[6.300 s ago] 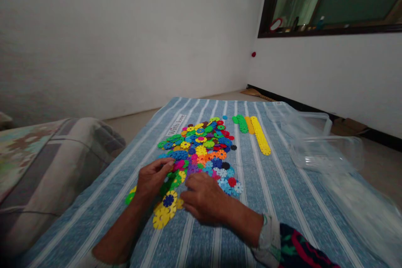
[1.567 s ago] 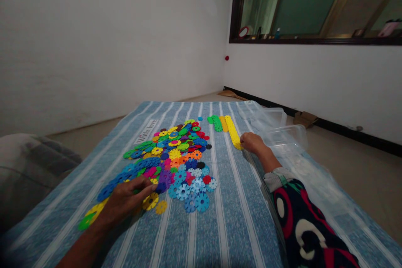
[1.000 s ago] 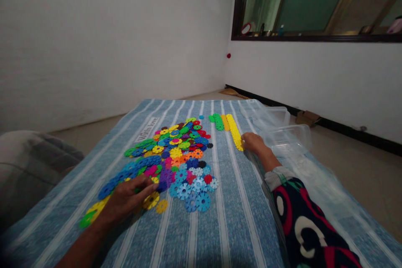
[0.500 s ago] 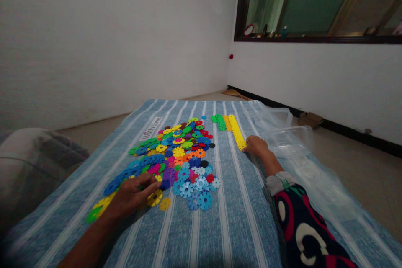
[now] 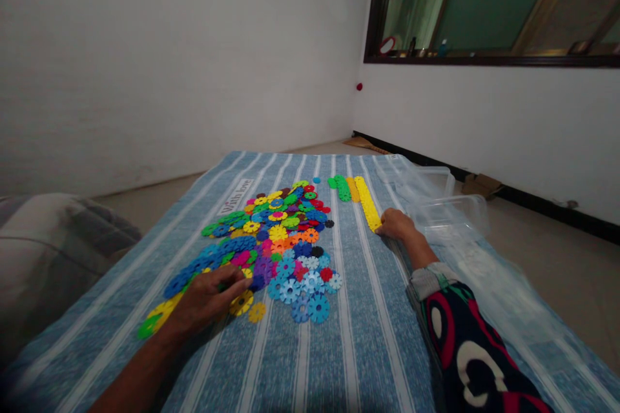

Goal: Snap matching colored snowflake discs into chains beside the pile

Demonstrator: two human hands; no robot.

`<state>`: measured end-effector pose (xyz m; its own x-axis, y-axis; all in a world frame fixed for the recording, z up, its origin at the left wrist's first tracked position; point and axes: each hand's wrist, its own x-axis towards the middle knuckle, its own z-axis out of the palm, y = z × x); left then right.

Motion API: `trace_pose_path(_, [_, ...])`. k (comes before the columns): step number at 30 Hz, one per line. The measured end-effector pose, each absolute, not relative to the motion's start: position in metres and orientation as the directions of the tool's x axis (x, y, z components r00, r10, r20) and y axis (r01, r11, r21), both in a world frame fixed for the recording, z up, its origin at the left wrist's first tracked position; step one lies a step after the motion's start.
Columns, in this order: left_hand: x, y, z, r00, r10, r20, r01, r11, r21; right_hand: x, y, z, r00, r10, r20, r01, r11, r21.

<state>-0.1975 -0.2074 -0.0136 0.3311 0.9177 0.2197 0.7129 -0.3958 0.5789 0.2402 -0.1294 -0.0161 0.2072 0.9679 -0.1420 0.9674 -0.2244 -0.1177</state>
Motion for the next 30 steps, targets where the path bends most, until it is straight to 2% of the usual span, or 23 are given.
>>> trace_pose_path(10, [-0.199,-0.209,-0.011,0.322,0.919,0.228,0.710,-0.394,0.583,0.234,-0.140,-0.009,0.227,0.966,-0.122,0.967,-0.239,-0.095])
trace_pose_path(15, [-0.206,-0.208,-0.001,0.459,0.859,0.225,0.652,-0.498,0.572,0.209,-0.160,0.000,0.208,0.978,-0.031,0.978,-0.208,-0.023])
trace_pose_path(19, [-0.211,-0.205,-0.005,0.531,0.823,0.202,0.657,-0.551,0.515,0.167,-0.176,0.004,0.068,0.997,-0.041,0.995,-0.071,-0.069])
trace_pose_path(23, [-0.212,-0.206,-0.012,0.523,0.844,0.119,0.735,-0.517,0.438,0.125,-0.184,0.002,-0.131,0.989,-0.073,0.984,0.120,-0.130])
trace_pose_path(30, [-0.206,-0.213,-0.006,0.541,0.840,0.048,0.763,-0.514,0.393,0.072,-0.194,0.013,-0.358,0.934,0.007,0.903,0.349,-0.250])
